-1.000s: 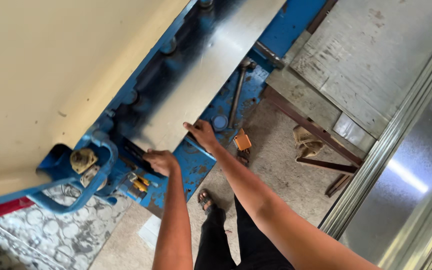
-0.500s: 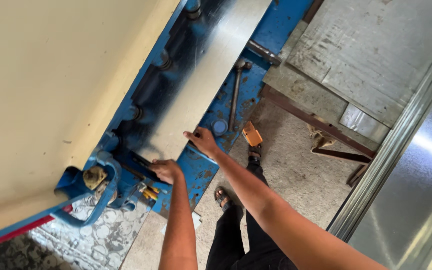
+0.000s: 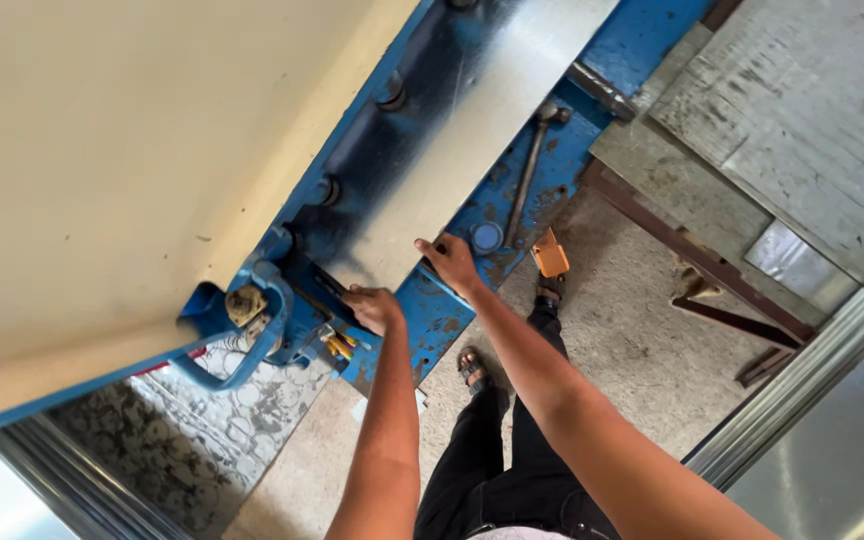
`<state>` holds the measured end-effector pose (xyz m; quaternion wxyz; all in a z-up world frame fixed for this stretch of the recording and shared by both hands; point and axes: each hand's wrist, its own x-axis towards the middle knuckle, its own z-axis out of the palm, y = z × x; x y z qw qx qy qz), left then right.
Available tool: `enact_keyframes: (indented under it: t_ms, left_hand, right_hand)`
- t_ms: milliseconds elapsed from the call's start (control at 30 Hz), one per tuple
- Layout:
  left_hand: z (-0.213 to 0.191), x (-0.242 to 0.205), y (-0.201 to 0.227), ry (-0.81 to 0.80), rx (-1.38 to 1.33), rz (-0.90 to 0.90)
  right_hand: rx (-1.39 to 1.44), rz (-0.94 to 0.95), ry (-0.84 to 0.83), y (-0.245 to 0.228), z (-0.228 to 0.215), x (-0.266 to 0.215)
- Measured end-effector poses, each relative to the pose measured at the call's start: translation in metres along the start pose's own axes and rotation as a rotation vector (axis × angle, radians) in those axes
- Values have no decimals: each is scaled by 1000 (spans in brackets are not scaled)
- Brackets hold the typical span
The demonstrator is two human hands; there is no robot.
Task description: The person repeatedly feeds rectangular metal sheets into a blue manual bending machine, operates the lever to bend the sheets, and then stacks them on the floor. The process is repeated for several sheets.
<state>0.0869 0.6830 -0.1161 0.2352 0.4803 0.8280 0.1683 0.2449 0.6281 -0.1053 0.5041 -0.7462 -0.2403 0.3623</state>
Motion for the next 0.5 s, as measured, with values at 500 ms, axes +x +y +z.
enact_keyframes:
  t_ms: [500]
  left_hand:
    - [-9,1,7,-19,65,-18]
  right_hand:
    - [3,91,-83,-28,-8,-6]
